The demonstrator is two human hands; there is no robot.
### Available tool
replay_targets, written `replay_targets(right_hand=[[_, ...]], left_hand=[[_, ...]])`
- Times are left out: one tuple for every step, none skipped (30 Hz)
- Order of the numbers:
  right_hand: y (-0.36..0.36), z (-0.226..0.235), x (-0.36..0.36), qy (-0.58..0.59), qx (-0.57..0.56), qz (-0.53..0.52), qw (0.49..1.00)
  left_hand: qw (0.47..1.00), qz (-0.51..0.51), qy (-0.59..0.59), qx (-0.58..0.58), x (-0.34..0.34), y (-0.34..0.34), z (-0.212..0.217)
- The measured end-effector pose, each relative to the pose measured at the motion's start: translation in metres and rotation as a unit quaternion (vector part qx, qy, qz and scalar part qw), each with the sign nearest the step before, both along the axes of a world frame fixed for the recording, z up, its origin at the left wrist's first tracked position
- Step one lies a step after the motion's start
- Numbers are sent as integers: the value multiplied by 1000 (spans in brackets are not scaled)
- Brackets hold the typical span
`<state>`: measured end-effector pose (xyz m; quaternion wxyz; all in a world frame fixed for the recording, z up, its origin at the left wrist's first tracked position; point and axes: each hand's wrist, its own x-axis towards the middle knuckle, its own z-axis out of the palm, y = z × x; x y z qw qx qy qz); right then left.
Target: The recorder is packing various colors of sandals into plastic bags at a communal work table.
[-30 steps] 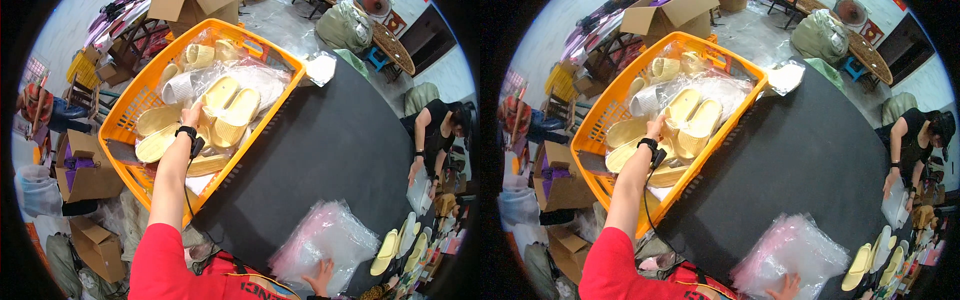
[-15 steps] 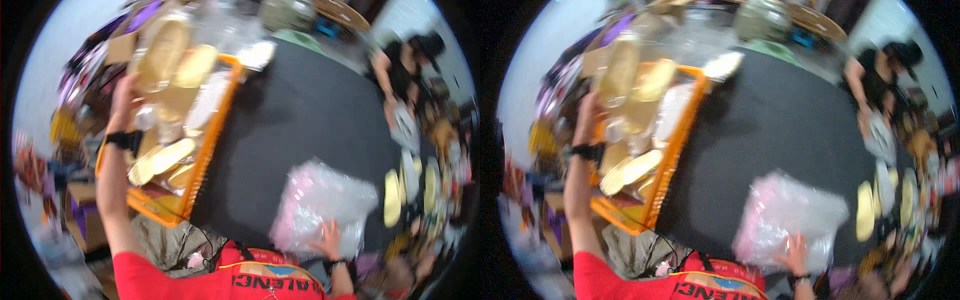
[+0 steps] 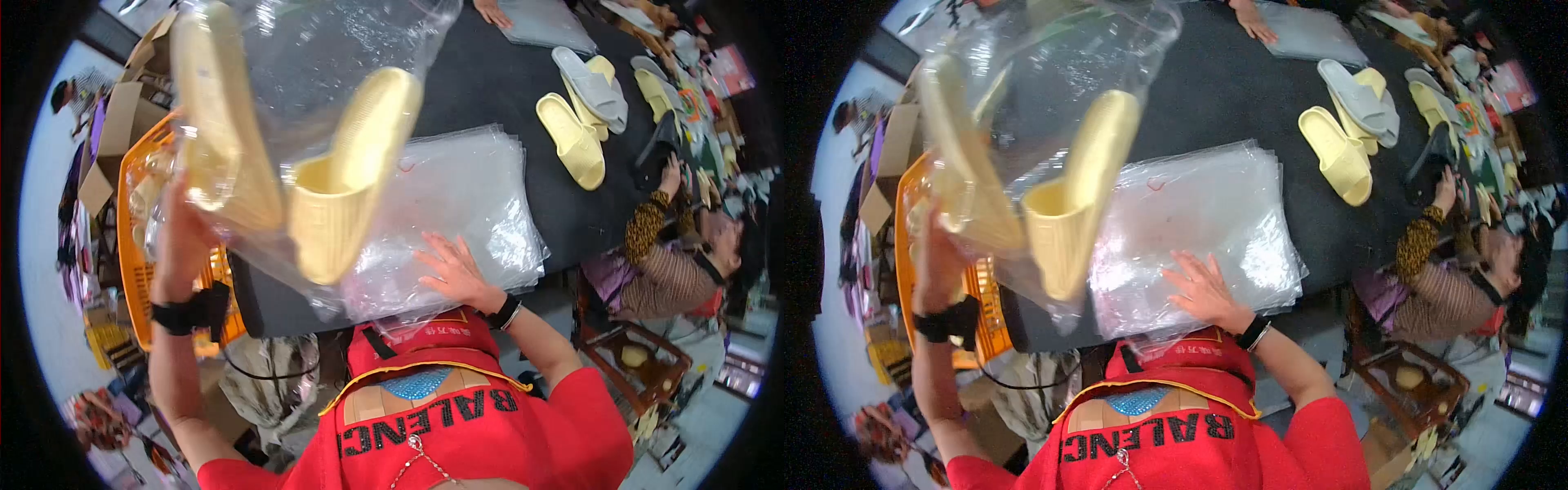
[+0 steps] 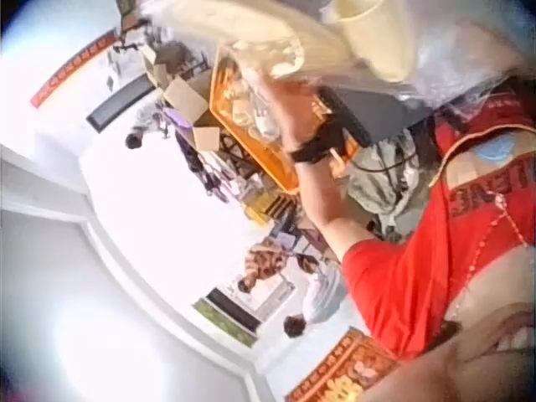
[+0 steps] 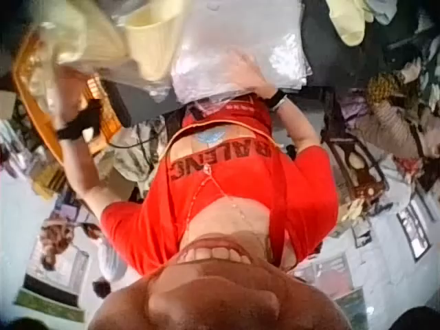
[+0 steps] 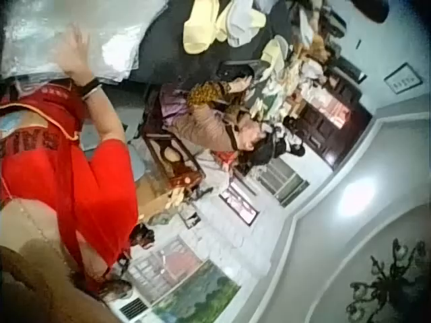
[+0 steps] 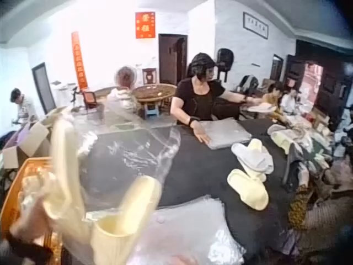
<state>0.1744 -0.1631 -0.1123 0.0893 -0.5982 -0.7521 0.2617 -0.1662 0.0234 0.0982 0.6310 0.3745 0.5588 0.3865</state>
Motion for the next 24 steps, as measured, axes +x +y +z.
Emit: replay_targets(right_hand=[[-1,8,8,73,-17,27,997],[1,15,19,78,-17,42,996],[1,27,29,392,-120,-67,910],[-1,36,38,650,-216,-177,707],[2,44,45,757,-227,-134,599],[6,57,60,739,-228,-113,624],[11,51,77,730,-242,-187,611],[15,36,96,713,-255,-262,598],[12,4,126,642,-198,-306,675],[7,-20,152,560,-135,-346,741],[8,-10,161,557,-141,-346,742],[9,2,171,499,-130,-354,780],[9,15,178,439,-112,-362,815],[8,22,183,437,-110,-364,815],[6,29,186,422,-108,-371,820],[0,35,188,407,-105,-379,825],[-7,33,191,385,-79,-375,839],[-13,31,192,383,-69,-379,840],[-22,27,192,360,-64,-378,851],[-34,21,194,334,-56,-384,859],[-46,12,192,323,5,-373,870],[-49,14,178,309,17,-351,884],[-53,23,174,241,5,-335,911],[-59,9,166,206,54,-334,918]], left_hand=[[998,-14,-57,-35,28,-27,-4],[990,-29,-118,-69,65,-53,-11],[981,-7,-156,-113,91,-78,-22],[968,10,-197,-156,115,-101,-39],[965,2,-181,-192,134,-127,-55],[959,-6,-168,-229,147,-152,-67],[934,-71,-156,-314,159,-170,-69],[897,-137,-145,-396,168,-181,-71],[904,-222,-106,-350,169,-186,-70],[900,-308,-65,-301,171,-188,-71],[931,-285,-3,-229,178,-178,-58],[952,-256,64,-152,182,-162,-58],[964,-237,89,-77,186,-139,-55],[967,-194,163,15,194,-117,-60],[949,-194,204,141,192,-91,-78],[936,-167,213,226,197,-68,-89],[960,-131,160,189,201,-40,-109],[941,-151,199,229,204,-10,-139],[917,-177,232,271,212,16,-162],[897,-223,279,261,225,31,-166],[885,-293,322,166,229,45,-177],[916,-349,131,150,182,59,-239],[943,-322,-80,9,183,47,-234],[871,-464,133,90,174,49,-247]])
